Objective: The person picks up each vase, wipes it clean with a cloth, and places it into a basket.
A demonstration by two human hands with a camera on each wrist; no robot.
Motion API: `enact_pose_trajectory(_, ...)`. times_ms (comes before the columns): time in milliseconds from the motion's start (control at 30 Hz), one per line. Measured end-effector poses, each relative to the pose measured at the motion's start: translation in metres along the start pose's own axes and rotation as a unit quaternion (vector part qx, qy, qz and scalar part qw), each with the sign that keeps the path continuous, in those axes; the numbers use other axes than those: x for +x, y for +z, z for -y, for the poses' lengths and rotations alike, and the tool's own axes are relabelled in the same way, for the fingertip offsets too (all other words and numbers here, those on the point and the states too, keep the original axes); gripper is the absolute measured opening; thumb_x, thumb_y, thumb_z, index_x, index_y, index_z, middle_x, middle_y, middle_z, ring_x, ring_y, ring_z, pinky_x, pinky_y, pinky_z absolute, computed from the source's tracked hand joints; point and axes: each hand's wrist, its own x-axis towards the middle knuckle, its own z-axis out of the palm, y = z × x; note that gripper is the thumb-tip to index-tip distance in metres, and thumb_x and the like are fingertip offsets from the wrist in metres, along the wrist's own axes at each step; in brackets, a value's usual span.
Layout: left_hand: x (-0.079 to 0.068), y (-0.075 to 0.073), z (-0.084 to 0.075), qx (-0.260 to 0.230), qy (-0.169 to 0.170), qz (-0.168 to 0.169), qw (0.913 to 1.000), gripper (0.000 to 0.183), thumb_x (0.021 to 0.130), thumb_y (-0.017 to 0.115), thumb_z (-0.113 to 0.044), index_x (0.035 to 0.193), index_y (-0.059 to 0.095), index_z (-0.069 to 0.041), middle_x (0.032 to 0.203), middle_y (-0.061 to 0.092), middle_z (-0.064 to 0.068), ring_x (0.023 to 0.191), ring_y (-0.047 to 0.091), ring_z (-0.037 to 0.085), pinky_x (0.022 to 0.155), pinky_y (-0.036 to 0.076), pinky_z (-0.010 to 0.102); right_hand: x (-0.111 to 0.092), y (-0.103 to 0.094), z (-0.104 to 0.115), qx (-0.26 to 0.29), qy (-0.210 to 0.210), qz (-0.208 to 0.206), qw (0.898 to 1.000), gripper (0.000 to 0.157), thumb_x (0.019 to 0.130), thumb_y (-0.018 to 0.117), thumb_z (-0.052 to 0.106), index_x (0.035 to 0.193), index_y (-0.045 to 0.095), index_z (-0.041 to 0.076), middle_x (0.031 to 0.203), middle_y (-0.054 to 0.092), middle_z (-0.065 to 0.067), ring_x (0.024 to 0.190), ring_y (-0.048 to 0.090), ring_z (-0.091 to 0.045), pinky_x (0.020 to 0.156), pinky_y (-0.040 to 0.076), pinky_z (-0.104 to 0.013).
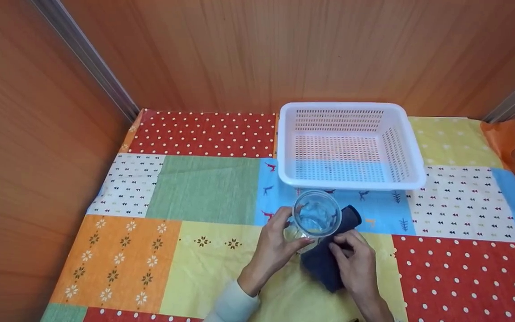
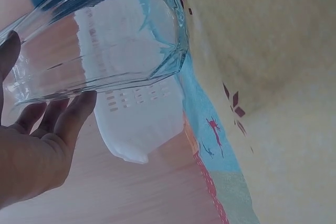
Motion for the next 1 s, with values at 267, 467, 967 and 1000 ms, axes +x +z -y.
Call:
enact_pose_trajectory(267, -0.001, 0.006, 0.0, 0.031, 0.036, -0.035, 0.9983, 0.058, 0.077, 0.095, -0.02, 0.127, 0.066, -0.01, 0.119, 0.069, 0.003, 0.113, 0.066, 0.018, 0.089, 0.061, 0.046, 0.008, -0.006, 0.017, 0.011, -0.037, -0.021, 0.999, 0.019, 0.083, 0.079, -0.018, 0.087, 0.073, 0.0, 0.092, 0.067, -0.009, 0.088, 0.067, -0.007, 0.078, 0.055, -0.009)
enact_pose_trajectory(467, 0.0, 0.005, 0.0, 0.035, 0.026, -0.028, 0.9987, 0.061, 0.078, 0.095, -0.022, 0.13, 0.066, -0.01, 0.121, 0.069, 0.003, 0.114, 0.065, 0.017, 0.092, 0.061, 0.042, 0.008, -0.006, 0.01, -0.001, -0.025, -0.006, 1.0, 0.018, 0.085, 0.078, -0.017, 0.089, 0.073, 0.0, 0.094, 0.067, -0.008, 0.091, 0.071, -0.019, 0.08, 0.054, -0.009)
enact_pose_trajectory(967, 0.0, 0.005, 0.0, 0.035, 0.018, -0.021, 0.999, 0.061, 0.078, 0.095, -0.02, 0.13, 0.065, -0.011, 0.122, 0.069, 0.002, 0.115, 0.065, 0.017, 0.092, 0.06, 0.043, 0.005, -0.002, -0.016, -0.035, 0.03, 0.043, 0.998, 0.018, 0.087, 0.077, -0.014, 0.088, 0.071, 0.003, 0.095, 0.067, -0.009, 0.095, 0.066, -0.021, 0.081, 0.063, -0.029)
enact_pose_trajectory(1000, 0.0, 0.005, -0.001, 0.033, 0.017, -0.02, 0.9991, 0.061, 0.078, 0.095, -0.02, 0.13, 0.065, -0.011, 0.122, 0.069, 0.002, 0.115, 0.065, 0.017, 0.092, 0.06, 0.044, 0.004, -0.002, -0.015, -0.033, 0.034, 0.044, 0.998, 0.017, 0.087, 0.077, -0.013, 0.089, 0.071, 0.003, 0.096, 0.067, -0.008, 0.096, 0.067, -0.021, 0.082, 0.063, -0.029)
